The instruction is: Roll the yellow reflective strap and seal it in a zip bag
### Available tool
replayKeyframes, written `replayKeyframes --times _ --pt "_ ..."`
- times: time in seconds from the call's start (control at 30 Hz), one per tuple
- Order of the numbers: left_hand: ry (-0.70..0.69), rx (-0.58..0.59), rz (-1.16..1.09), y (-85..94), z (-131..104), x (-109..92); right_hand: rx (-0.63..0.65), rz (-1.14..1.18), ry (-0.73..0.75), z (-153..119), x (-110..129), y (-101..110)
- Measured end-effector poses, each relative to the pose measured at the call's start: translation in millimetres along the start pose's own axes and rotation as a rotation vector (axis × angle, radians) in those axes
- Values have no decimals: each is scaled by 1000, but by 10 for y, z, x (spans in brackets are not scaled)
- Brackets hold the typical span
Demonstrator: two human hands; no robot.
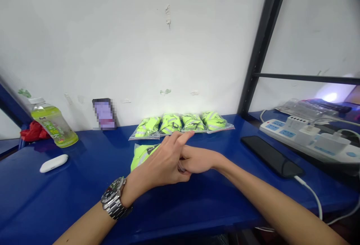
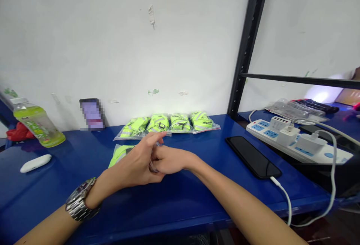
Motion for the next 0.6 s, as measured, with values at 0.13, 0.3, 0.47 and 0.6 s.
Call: replayKeyframes --times 0.13,0.3,0.47,0.6 --pt "46 -102 24 137 39 102 -144 198 100 -74 112 161" --pt "25 -327 122 221 114 242 -329 -103 228 -200 320 297" --pt "1 -327 147 348 214 312 -338 -349 354 -307 451 488" --pt "-7 -172 169 605 244 313 -345 -480 324 -402 547 687"
Point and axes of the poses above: each hand's wrist, its own z-axis towards the middle knuckle, its own y-axis out of the back of the hand, x = y × z, the point moved 1 cm from there along z, towards the middle knuckle, and after that the axes turned 10 degrees about z, right-handed, at the moved point
